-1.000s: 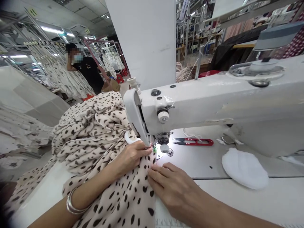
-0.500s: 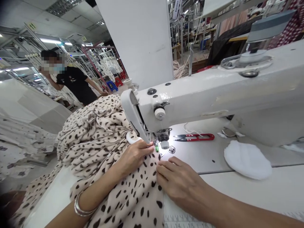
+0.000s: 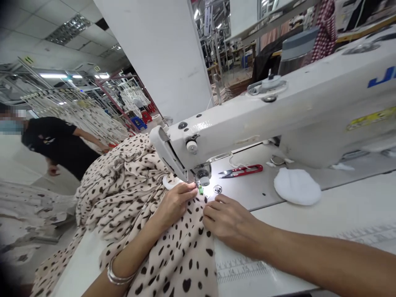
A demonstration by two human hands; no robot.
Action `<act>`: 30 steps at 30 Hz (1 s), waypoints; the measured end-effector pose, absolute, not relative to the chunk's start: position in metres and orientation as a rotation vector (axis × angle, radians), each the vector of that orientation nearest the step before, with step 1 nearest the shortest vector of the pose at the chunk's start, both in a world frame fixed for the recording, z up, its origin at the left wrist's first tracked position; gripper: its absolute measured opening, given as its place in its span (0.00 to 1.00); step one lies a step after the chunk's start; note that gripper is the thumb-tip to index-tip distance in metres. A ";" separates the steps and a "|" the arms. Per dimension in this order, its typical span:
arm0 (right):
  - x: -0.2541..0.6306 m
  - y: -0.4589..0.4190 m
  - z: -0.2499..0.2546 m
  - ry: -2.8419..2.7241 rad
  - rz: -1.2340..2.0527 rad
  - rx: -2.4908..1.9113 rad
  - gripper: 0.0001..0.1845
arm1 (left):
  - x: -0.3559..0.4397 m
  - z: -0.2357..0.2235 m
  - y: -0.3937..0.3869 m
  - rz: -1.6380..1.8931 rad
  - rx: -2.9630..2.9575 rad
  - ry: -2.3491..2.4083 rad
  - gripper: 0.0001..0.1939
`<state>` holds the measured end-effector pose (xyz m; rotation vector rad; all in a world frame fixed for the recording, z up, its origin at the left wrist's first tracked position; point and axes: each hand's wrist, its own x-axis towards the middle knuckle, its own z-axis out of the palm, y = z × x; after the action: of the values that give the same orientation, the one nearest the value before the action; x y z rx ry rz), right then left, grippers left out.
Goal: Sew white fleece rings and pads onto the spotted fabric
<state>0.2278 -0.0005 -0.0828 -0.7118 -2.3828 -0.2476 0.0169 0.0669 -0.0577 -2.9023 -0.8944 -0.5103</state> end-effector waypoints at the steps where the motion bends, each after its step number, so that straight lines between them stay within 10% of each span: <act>1: 0.228 -0.001 -0.083 -2.381 -0.250 -0.717 0.15 | 0.017 -0.057 0.067 -0.521 -2.901 -0.898 0.17; 24: 0.279 0.043 -0.083 -2.312 -0.347 -0.923 0.14 | -0.002 -0.033 -0.026 -0.801 -3.093 -0.974 0.15; 30: 0.254 0.017 -0.061 -2.234 0.030 -1.150 0.13 | -0.021 0.006 0.013 -0.542 -2.626 -1.775 0.16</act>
<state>0.2543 0.0172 -0.0610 -1.1496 -2.2336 0.0297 -0.0215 0.0130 0.0063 -2.6258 -1.7753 -0.5421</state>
